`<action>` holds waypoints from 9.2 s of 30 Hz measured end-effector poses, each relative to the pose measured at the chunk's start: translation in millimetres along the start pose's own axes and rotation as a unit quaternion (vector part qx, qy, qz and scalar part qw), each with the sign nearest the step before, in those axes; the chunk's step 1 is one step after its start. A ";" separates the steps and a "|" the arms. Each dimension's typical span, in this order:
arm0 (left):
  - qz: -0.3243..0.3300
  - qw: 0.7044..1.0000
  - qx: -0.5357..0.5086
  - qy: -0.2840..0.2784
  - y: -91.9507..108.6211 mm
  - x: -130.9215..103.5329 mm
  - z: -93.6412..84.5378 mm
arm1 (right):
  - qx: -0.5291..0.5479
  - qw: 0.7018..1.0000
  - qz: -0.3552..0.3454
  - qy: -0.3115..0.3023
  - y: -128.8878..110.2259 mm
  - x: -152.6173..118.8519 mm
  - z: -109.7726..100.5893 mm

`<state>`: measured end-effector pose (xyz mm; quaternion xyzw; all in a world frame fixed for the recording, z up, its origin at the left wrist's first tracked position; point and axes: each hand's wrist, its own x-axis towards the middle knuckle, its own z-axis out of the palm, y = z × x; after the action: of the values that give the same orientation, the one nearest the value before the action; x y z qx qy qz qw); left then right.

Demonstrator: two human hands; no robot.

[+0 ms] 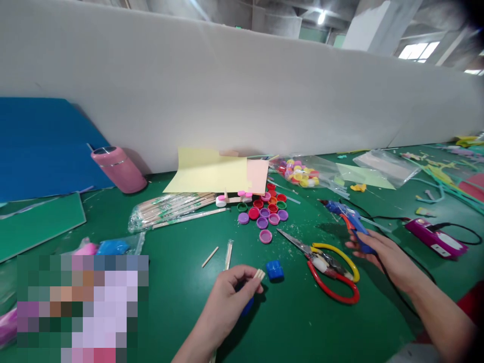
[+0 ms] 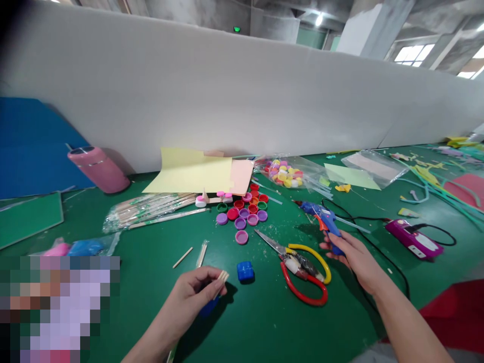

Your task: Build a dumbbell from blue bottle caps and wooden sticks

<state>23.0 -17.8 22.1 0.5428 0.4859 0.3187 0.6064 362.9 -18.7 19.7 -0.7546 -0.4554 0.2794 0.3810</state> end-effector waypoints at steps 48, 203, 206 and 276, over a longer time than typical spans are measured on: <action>-0.005 0.992 -0.123 -0.011 4.2 -4.2 -7.5 | -0.033 0.935 -0.143 -0.323 -68.4 -69.5 33.8; 0.001 1.000 0.017 0.006 -1.0 0.3 -5.3 | -0.119 0.988 -0.059 -0.077 -19.7 -26.4 44.1; 0.023 0.997 0.079 -0.001 0.3 2.4 -3.3 | -0.145 0.986 -0.076 -0.045 -10.4 -23.0 40.3; 0.203 0.873 0.444 -0.007 -8.1 0.0 -8.8 | -0.105 0.870 -0.346 -0.335 -67.9 -58.0 110.9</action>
<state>13.7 -16.4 14.8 0.8441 0.4508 0.1814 0.2267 220.6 -15.3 19.0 -0.4454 -0.8144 0.3159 0.1963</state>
